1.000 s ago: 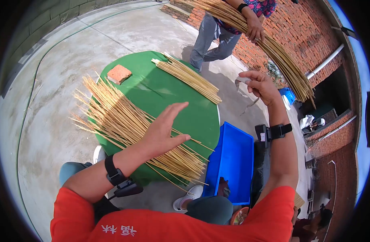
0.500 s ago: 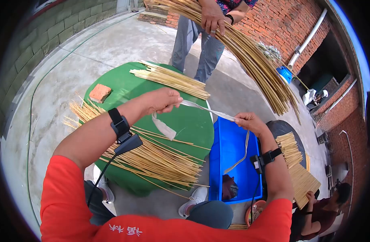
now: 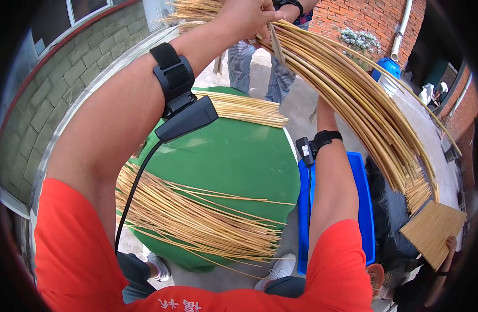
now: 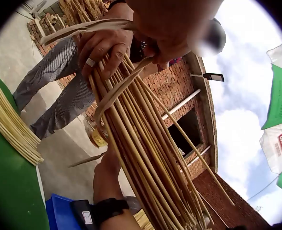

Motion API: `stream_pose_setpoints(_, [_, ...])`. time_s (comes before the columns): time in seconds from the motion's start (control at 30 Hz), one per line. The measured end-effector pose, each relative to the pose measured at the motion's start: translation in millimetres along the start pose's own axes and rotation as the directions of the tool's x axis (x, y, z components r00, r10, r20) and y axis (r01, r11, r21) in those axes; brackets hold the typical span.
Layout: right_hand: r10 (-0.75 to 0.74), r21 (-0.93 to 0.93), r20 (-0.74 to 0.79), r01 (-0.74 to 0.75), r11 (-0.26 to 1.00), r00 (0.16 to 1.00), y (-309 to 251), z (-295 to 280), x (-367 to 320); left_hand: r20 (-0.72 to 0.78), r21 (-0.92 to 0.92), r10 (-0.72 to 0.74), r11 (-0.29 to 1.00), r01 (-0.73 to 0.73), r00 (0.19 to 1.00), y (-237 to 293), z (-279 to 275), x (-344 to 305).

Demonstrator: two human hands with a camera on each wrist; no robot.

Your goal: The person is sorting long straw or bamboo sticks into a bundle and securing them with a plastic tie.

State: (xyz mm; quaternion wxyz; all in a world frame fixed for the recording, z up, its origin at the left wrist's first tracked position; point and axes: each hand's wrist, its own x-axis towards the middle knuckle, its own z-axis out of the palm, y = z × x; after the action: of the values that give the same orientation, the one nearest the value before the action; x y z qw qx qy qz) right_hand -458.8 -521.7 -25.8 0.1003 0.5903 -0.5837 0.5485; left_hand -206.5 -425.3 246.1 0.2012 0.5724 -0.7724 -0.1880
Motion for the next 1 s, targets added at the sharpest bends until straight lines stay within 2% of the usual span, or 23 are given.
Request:
stream_pose_setpoints(0.03, [0.000, 0.088, 0.009, -0.001, 0.996, 1.000, 4, -13, 1, 0.513, 0.068, -0.311, 0.944, 0.323, 0.801, 13, -10, 17])
stream_pose_setpoints(0.07, [-0.002, 0.175, 0.016, -0.001, 0.984, 1.000, 5, -25, 6, 0.512, 0.076, -0.313, 0.944, 0.321, 0.800, 17, -8, 28])
stream_pose_setpoints(0.1, [-0.006, 0.263, 0.022, 0.000, 0.965, 1.000, 6, -29, 17, 0.267, 0.081, -0.142, 0.989, 0.125, 0.953, 24, 0, 26])
stream_pose_setpoints(0.13, [-0.011, 0.349, 0.031, -0.001, 0.937, 0.999, 4, -31, 31, 0.011, 0.137, 0.066, 0.988, -0.066, 0.998, 30, 10, 22])
stream_pose_setpoints(0.17, [-0.016, 0.431, 0.042, -0.004, 0.903, 0.999, 4, -33, 44, -0.224, 0.236, 0.286, 0.943, -0.233, 0.931, 33, 21, 21])
stream_pose_setpoints(0.2, [-0.023, 0.510, 0.052, -0.007, 0.860, 0.998, 3, -35, 56, -0.417, 0.369, 0.496, 0.858, -0.357, 0.762, 40, 29, 21])
stream_pose_setpoints(0.27, [-0.048, 0.664, 0.060, -0.003, 0.748, 0.997, 14, -61, 57, -0.439, 0.319, 0.429, 0.896, -0.309, 0.790, 46, 50, 46])
stream_pose_setpoints(0.3, [-0.066, 0.731, 0.069, -0.006, 0.682, 0.995, 25, -85, 44, -0.385, 0.353, 0.359, 0.909, -0.224, 0.850, 64, 59, 37])
stream_pose_setpoints(0.33, [-0.090, 0.793, 0.086, -0.014, 0.609, 0.992, 13, -66, 93, -0.338, 0.385, 0.270, 0.914, -0.129, 0.902, 80, 65, 25])
stream_pose_setpoints(0.37, [-0.118, 0.850, 0.099, -0.022, 0.527, 0.988, 6, -63, 100, 0.348, -0.025, 0.424, 0.896, -0.444, 0.836, 68, 55, 52])
stream_pose_setpoints(0.4, [-0.147, 0.896, 0.114, -0.037, 0.443, 0.983, -10, -64, 104, 0.723, -0.533, 0.631, 0.768, -0.354, 0.280, 51, 43, 79])
stream_pose_setpoints(0.43, [-0.179, 0.932, 0.128, -0.057, 0.358, 0.975, -29, -65, 104, 0.713, -0.536, 0.633, 0.770, -0.346, 0.302, 46, 42, 73])
stream_pose_setpoints(0.5, [-0.239, 0.979, 0.148, -0.108, 0.172, 0.960, -84, -72, 87, 0.588, -0.402, 0.416, 0.895, -0.196, 0.694, 53, 46, 38])
stream_pose_setpoints(0.53, [-0.262, 0.988, 0.149, -0.134, 0.072, 0.953, -123, -77, 66, 0.487, -0.344, 0.260, 0.935, -0.091, 0.834, 59, 49, 22])
stream_pose_setpoints(0.57, [-0.306, 0.981, 0.195, -0.192, 0.040, 0.932, -128, -86, 63, 0.364, -0.298, 0.085, 0.954, 0.030, 0.927, 64, 52, 5])
stream_pose_setpoints(0.6, [-0.346, 0.969, 0.237, -0.248, 0.011, 0.908, -129, -92, 60, 0.228, -0.267, -0.096, 0.951, 0.157, 0.969, 64, 53, 0])
stream_pose_setpoints(0.63, [-0.349, 0.967, 0.237, -0.253, -0.002, 0.907, -133, -90, 57, 0.476, -0.155, -0.169, 0.950, 0.272, 0.863, 46, 55, 44])
stream_pose_setpoints(0.7, [-0.433, 0.982, 0.150, -0.185, -0.041, 0.889, -139, -91, 55, 0.440, -0.239, -0.149, 0.931, 0.276, 0.886, 37, 58, 34])
stream_pose_setpoints(0.77, [-0.424, 0.980, 0.130, -0.181, -0.083, 0.896, -141, -87, 53, 0.406, -0.325, -0.118, 0.908, 0.264, 0.906, 37, 60, 18])
stream_pose_setpoints(0.87, [-0.418, 0.977, 0.086, -0.158, -0.141, 0.904, -143, -85, 54, 0.018, -0.459, -0.023, 0.888, 0.029, 1.000, 37, 64, -6])
stream_pose_setpoints(0.93, [-0.389, 0.941, 0.280, -0.332, -0.071, 0.877, -146, -90, 56, -0.242, -0.494, 0.027, 0.857, -0.147, 0.970, 37, 69, -18])
stream_pose_setpoints(0.97, [-0.363, 0.935, 0.326, -0.354, -0.011, 0.873, -149, -94, 52, -0.363, -0.491, 0.044, 0.840, -0.232, 0.931, 38, 73, -23])
stream_pose_setpoints(1.0, [-0.349, 0.936, 0.323, -0.351, -0.019, 0.880, -152, -99, 50, -0.478, -0.475, 0.059, 0.822, -0.314, 0.876, 41, 74, -26])
